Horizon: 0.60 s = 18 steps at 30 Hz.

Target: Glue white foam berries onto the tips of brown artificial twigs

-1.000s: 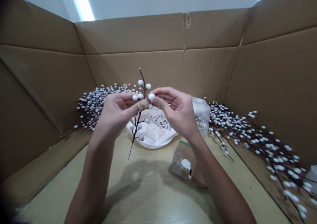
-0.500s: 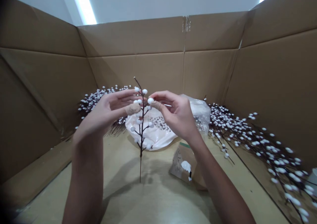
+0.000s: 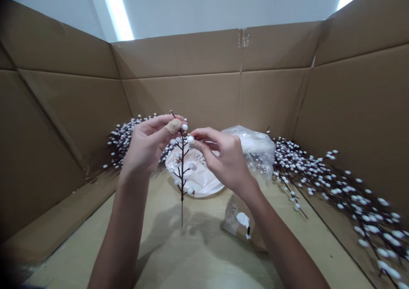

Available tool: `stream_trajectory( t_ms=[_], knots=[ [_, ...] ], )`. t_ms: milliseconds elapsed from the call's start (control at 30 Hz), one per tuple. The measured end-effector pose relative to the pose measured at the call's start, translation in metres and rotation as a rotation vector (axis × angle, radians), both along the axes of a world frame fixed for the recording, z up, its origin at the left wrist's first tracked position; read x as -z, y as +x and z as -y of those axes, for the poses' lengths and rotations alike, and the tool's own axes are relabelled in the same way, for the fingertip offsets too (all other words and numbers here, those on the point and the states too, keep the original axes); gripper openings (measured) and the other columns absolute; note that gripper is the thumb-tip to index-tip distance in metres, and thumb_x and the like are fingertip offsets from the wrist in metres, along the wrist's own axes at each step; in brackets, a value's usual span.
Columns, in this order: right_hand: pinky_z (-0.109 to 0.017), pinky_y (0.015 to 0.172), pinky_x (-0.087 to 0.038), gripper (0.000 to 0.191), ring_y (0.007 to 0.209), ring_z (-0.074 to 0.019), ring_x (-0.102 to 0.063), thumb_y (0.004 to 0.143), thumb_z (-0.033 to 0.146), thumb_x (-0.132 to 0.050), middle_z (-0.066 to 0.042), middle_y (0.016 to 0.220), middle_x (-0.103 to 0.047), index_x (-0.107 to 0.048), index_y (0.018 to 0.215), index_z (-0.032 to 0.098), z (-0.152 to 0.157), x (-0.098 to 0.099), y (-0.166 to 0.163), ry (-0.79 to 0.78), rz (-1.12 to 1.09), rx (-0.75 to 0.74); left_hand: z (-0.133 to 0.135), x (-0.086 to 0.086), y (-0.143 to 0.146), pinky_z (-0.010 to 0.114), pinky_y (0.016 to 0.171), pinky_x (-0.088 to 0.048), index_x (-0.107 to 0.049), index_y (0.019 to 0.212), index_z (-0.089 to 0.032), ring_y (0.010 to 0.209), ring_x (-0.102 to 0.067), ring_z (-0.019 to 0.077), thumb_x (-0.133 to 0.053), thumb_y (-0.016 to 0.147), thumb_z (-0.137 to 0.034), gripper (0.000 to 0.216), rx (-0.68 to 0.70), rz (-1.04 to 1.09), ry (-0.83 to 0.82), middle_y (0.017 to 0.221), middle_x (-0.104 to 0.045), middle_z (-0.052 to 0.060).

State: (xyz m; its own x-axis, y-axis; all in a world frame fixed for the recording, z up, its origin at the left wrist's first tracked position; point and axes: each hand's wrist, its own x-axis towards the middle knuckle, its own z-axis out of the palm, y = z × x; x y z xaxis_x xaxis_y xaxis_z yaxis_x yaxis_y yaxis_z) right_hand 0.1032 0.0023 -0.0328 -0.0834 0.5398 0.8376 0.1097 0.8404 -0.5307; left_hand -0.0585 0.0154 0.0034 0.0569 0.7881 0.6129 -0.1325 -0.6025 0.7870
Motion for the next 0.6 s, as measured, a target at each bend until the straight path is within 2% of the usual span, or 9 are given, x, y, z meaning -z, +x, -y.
stream_trajectory(
  t_ms=[200, 300, 367, 467, 533, 600],
  knots=[
    [-0.032, 0.078, -0.059, 0.013, 0.082, -0.0157, -0.069, 0.082, 0.021, -0.064, -0.003, 0.092, -0.072, -0.069, 0.094, 0.019, 0.008, -0.003, -0.002, 0.034, 0.059, 0.088, -0.001, 0.000, 0.008, 0.023, 0.065, -0.051, -0.072, 0.074, -0.017, 0.067, -0.063, 0.0110, -0.075, 0.068, -0.023, 0.009, 0.010, 0.052, -0.010, 0.074, -0.070, 0.003],
    [-0.033, 0.080, -0.059, 0.028, 0.087, -0.0178, -0.069, 0.079, 0.029, -0.069, -0.005, 0.095, -0.071, -0.066, 0.105, 0.020, 0.009, -0.006, 0.003, -0.020, 0.021, 0.081, -0.002, 0.000, 0.007, 0.022, 0.063, -0.051, -0.071, 0.073, -0.018, 0.065, -0.062, 0.0103, -0.073, 0.070, -0.024, 0.007, -0.041, 0.048, 0.018, 0.074, -0.070, 0.003],
    [-0.034, 0.081, -0.058, 0.034, 0.089, -0.0181, -0.068, 0.080, 0.035, -0.067, -0.006, 0.096, -0.071, -0.063, 0.110, 0.020, 0.002, -0.005, 0.009, -0.064, -0.040, 0.061, -0.003, 0.000, 0.004, 0.022, 0.062, -0.050, -0.071, 0.072, -0.019, 0.065, -0.063, 0.0100, -0.071, 0.071, -0.024, 0.005, -0.067, 0.048, 0.040, 0.074, -0.070, 0.002],
    [-0.033, 0.077, -0.056, 0.029, 0.083, -0.0167, -0.068, 0.087, 0.039, -0.057, -0.006, 0.090, -0.070, -0.063, 0.104, 0.016, -0.028, 0.006, 0.017, -0.146, -0.059, 0.049, -0.003, -0.001, -0.002, 0.022, 0.063, -0.051, -0.071, 0.073, -0.019, 0.068, -0.064, 0.0101, -0.071, 0.072, -0.024, 0.005, -0.081, 0.033, 0.061, 0.075, -0.070, 0.003],
    [-0.030, 0.070, -0.053, 0.025, 0.076, -0.0164, -0.065, 0.088, 0.035, -0.052, -0.006, 0.083, -0.068, -0.064, 0.094, 0.013, -0.056, 0.021, 0.017, -0.226, 0.149, 0.131, -0.001, -0.003, -0.006, 0.022, 0.062, -0.050, -0.071, 0.073, -0.019, 0.066, -0.064, 0.0098, -0.071, 0.072, -0.024, 0.005, -0.094, 0.020, 0.067, 0.074, -0.070, 0.003],
    [-0.027, 0.066, -0.047, 0.022, 0.071, -0.0152, -0.062, 0.088, 0.020, -0.045, -0.005, 0.078, -0.067, -0.065, 0.085, 0.012, -0.085, 0.041, 0.012, -0.369, 0.580, 0.247, 0.001, -0.006, -0.008, 0.022, 0.060, -0.050, -0.071, 0.072, -0.019, 0.064, -0.063, 0.0094, -0.071, 0.071, -0.023, 0.004, -0.113, 0.019, 0.079, 0.074, -0.070, 0.003]
  ],
)
